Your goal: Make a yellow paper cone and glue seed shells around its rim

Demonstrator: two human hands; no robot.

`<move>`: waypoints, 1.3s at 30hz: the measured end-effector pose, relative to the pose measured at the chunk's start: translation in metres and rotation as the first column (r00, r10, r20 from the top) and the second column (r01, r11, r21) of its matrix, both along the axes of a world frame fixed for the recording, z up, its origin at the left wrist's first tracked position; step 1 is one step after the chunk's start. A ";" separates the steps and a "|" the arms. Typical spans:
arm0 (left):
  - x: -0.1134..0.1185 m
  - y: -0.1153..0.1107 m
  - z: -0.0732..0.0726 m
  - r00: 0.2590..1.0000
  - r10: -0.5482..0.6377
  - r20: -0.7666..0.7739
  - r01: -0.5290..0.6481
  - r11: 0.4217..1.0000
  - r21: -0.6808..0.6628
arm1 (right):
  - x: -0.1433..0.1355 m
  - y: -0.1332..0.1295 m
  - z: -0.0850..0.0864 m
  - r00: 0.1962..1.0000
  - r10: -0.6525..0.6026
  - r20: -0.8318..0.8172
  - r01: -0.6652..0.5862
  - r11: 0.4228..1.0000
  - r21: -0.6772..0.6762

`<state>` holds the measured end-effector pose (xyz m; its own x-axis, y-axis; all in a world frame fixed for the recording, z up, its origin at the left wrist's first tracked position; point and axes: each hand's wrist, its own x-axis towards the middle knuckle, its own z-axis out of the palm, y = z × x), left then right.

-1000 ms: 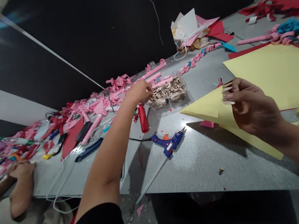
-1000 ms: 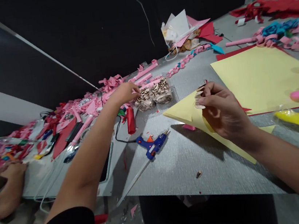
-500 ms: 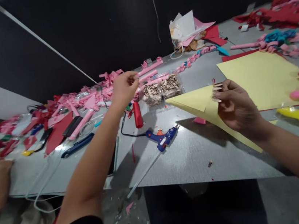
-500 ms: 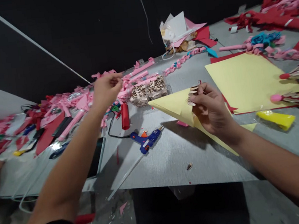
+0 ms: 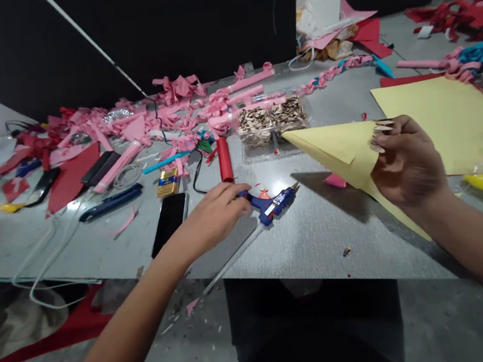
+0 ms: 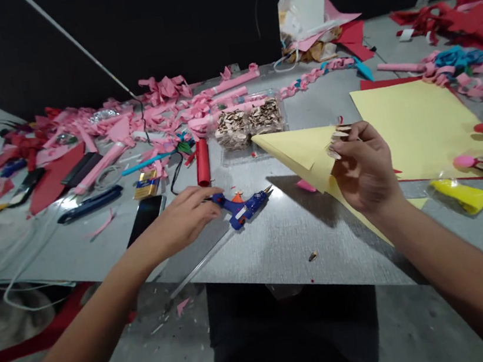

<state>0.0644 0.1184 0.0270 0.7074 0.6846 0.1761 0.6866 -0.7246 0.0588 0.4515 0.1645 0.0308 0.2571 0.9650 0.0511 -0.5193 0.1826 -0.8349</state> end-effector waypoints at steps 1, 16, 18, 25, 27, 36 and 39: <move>-0.004 0.008 -0.006 0.999 -0.012 -0.042 0.012 1.000 -0.012 | 0.000 0.001 -0.002 1.000 -0.018 -0.001 0.018 1.000 0.002; -0.063 0.011 -0.006 0.981 0.122 -0.150 -0.118 0.992 0.032 | 0.000 0.004 0.003 0.997 -0.073 0.004 0.073 0.996 -0.060; -0.069 0.010 -0.008 0.972 0.177 -0.154 -0.169 0.984 0.062 | 0.000 0.003 0.004 0.997 -0.073 0.010 0.074 0.995 -0.060; -0.080 0.022 -0.009 0.942 0.295 -0.160 -0.280 0.954 0.107 | 0.000 0.003 -0.001 0.997 -0.072 0.021 0.073 0.996 -0.046; -0.083 0.025 -0.010 0.942 0.294 -0.161 -0.281 0.955 0.097 | 0.000 0.004 -0.002 0.997 -0.072 0.029 0.073 0.996 -0.041; -0.097 0.028 -0.004 0.964 0.260 -0.057 -0.262 0.964 -0.033 | -0.001 0.003 -0.003 0.999 -0.049 0.015 0.049 0.999 -0.019; -0.085 0.016 0.002 0.948 0.307 0.081 -0.299 0.950 -0.094 | -0.002 0.002 -0.004 0.999 -0.050 0.004 0.050 0.999 -0.010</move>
<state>-0.0208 0.1346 0.0294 0.4472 0.8786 0.1677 0.8618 -0.4734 0.1822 0.4493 0.1662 0.0270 0.3046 0.9515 0.0428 -0.5067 0.2000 -0.8386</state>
